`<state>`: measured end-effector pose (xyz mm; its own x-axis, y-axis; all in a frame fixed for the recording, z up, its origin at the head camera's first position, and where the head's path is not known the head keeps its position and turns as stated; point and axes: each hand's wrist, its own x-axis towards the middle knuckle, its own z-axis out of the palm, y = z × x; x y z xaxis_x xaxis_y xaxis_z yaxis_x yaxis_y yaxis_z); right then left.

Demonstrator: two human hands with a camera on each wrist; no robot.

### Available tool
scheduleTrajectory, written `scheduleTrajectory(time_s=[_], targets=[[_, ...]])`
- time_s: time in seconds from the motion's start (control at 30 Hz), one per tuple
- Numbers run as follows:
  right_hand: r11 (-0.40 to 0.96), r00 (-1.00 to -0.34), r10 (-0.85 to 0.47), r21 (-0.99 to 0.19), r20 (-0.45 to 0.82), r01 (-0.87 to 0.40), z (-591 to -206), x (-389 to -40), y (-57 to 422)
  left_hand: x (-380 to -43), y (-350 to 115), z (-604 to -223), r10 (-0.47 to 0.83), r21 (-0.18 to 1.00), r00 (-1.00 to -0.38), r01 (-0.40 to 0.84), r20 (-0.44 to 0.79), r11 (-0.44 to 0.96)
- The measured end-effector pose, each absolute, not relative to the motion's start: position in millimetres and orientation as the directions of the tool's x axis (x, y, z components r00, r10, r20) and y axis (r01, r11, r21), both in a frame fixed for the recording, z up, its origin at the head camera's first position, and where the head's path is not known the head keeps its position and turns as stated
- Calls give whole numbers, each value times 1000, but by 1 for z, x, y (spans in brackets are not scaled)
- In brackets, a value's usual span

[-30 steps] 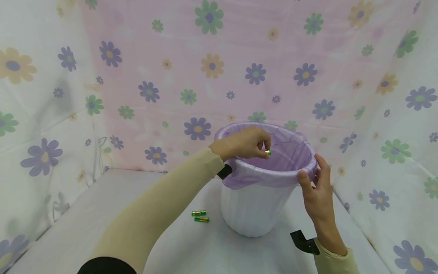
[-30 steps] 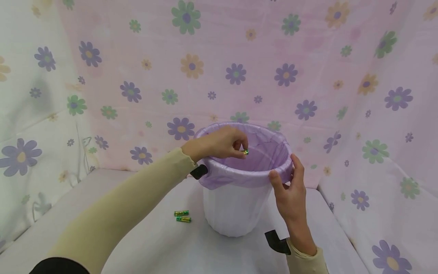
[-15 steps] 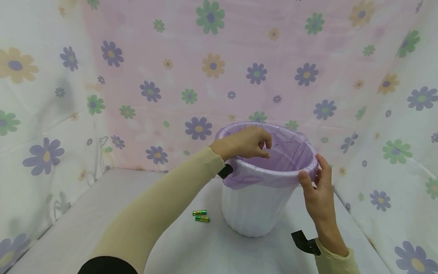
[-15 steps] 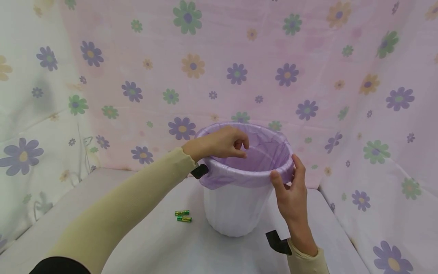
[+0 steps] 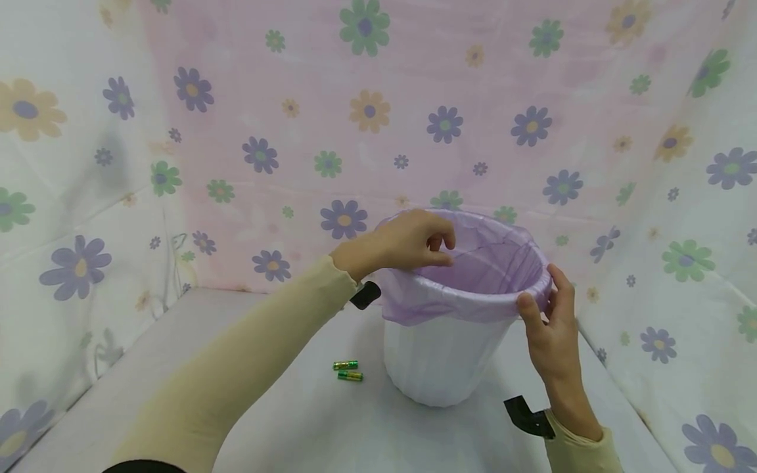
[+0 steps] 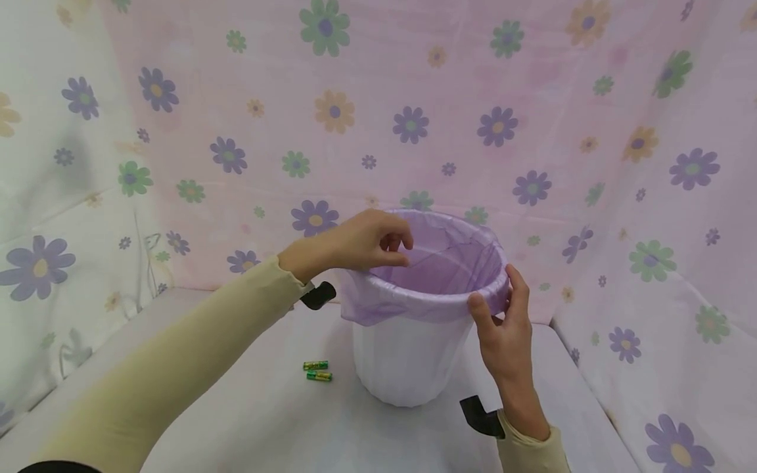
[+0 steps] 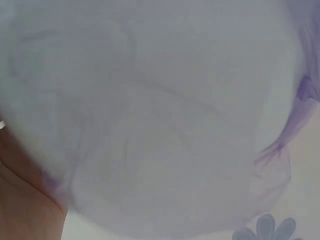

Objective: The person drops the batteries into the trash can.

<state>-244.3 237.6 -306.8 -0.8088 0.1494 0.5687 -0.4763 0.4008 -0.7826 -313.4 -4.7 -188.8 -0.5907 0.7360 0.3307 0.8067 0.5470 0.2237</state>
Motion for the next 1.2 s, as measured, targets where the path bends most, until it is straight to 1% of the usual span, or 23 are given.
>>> scheduleTrajectory(time_s=[0.3,0.53,0.77,0.87,1.03,1.2], targets=[[395,-808,156,-786,569,-477,-306,-244,238,-297,-31,-186,719,219,-550,833,425,508],[383,-807,158,-789,568,-481,-306,-246,238,-286,-57,-190,714,217,-537,841,450,495],[386,-809,155,-788,568,-479,-306,-245,238,-276,-84,-205,693,219,-562,823,450,525],[380,-812,161,-795,561,-473,-305,-245,238,-275,-93,-214,687,220,-564,821,459,527],[374,-817,164,-802,552,-467,-306,-245,238,-275,-104,-233,675,229,-573,814,464,534],[379,-815,158,-796,558,-472,-307,-245,237,-277,-112,-256,667,267,-590,805,455,530]])
